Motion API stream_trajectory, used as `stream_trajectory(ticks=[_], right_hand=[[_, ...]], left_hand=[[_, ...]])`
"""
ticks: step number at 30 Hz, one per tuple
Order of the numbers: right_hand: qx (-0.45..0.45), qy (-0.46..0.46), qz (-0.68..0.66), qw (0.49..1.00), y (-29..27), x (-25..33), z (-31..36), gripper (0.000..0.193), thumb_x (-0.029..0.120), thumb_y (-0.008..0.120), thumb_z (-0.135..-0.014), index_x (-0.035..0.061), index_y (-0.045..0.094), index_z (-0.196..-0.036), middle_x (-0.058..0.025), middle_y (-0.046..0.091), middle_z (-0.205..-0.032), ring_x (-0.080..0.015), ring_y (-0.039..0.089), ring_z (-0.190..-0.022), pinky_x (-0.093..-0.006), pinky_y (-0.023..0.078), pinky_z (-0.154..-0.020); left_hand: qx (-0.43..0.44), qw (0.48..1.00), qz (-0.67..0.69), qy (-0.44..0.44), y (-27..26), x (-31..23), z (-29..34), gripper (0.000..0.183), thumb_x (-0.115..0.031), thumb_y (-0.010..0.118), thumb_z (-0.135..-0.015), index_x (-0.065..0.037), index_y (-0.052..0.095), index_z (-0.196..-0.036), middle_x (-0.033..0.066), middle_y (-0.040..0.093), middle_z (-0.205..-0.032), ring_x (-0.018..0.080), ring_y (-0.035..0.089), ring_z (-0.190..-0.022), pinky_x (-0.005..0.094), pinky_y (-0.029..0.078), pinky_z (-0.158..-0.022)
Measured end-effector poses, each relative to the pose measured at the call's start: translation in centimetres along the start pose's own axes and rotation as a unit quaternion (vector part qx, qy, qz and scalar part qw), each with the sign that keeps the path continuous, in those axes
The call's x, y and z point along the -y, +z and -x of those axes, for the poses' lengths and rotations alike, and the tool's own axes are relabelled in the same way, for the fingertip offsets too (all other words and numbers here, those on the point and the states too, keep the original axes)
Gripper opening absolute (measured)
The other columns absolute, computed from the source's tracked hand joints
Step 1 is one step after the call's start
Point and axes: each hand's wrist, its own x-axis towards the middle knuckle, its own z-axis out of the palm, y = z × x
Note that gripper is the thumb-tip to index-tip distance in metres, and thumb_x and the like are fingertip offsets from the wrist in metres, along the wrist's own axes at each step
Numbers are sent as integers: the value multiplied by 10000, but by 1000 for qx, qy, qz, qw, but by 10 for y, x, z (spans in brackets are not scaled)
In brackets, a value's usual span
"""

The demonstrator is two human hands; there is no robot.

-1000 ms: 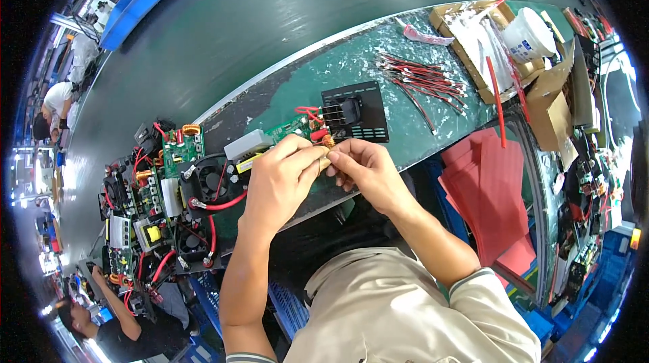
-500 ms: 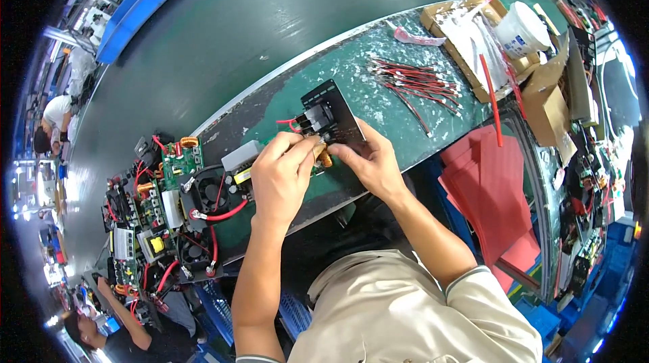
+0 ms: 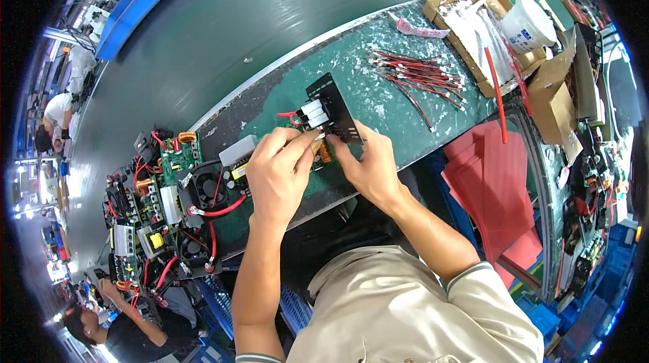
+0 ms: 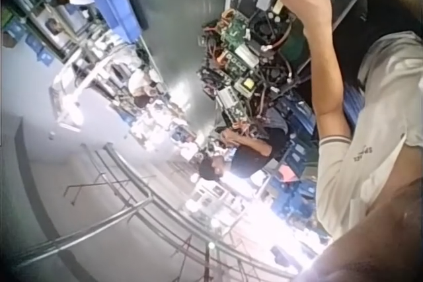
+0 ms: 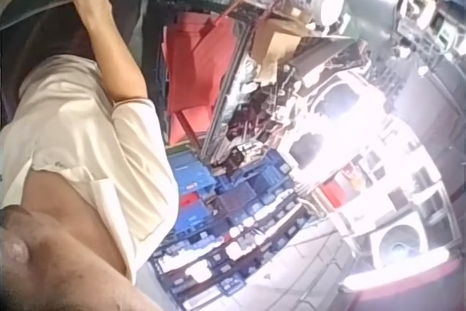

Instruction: Assembling components onto electronic circuit boards, including applying thermal paste and mounting cooling fans.

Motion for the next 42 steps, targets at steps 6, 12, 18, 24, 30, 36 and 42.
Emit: stream_trajectory(ticks=[6, 12, 18, 24, 30, 36, 42], right_hand=[[20, -34, 74, 996, 0, 1, 1, 256, 34, 646, -882, -2, 654, -1135, -181, 682, -891, -297, 657, -742, -357, 508, -674], [23, -130, 121, 984, -1, -3, 4, 516, -23, 674, -783, -33, 556, -1285, -206, 655, -997, -375, 626, -904, -419, 517, -798], [17, -105, 101, 989, 0, -1, 6, 499, -22, 681, -789, -33, 560, -1273, -198, 660, -974, -368, 629, -872, -413, 518, -778], [-1, -109, 105, 989, -2, 0, 4, 487, -23, 678, -794, -30, 567, -1268, -191, 660, -960, -359, 631, -864, -413, 518, -776], [4, -110, 106, 988, 0, -3, 4, 491, -27, 676, -786, -33, 568, -1265, -188, 658, -963, -358, 627, -871, -414, 515, -783], [3, -105, 120, 987, 1, 1, 7, 501, -20, 677, -783, -36, 565, -1271, -197, 661, -980, -362, 632, -900, -416, 518, -799], [17, -72, 125, 989, 6, -3, 9, 462, 1, 656, -810, -43, 572, -1263, -236, 669, -1050, -396, 650, -957, -430, 528, -841]], left_hand=[[-25, 999, -21, 30, 1, 1, 2, 182, 24, 717, -756, -25, 718, -931, 92, 645, -858, 260, 615, -725, 347, 493, -650], [-41, 998, -26, 39, 4, 2, 5, 175, 36, 703, -748, -15, 704, -916, 106, 646, -859, 287, 624, -750, 370, 499, -672], [-46, 998, -19, 46, 6, 2, 6, 178, 49, 688, -753, -9, 702, -922, 117, 648, -868, 295, 631, -764, 378, 506, -686], [-44, 998, -8, 40, 4, 4, 6, 191, 63, 678, -766, -4, 715, -941, 115, 649, -870, 274, 628, -755, 361, 501, -672], [-46, 998, -2, 45, 5, 4, 6, 197, 70, 677, -761, 1, 714, -942, 116, 649, -872, 272, 629, -762, 359, 501, -678], [-62, 997, -5, 54, 10, 3, 6, 198, 70, 682, -738, 3, 706, -923, 115, 647, -870, 290, 628, -779, 378, 506, -688], [-71, 995, -22, 61, 12, 5, 6, 211, 57, 697, -720, 0, 698, -923, 125, 634, -848, 317, 622, -782, 390, 514, -702]])
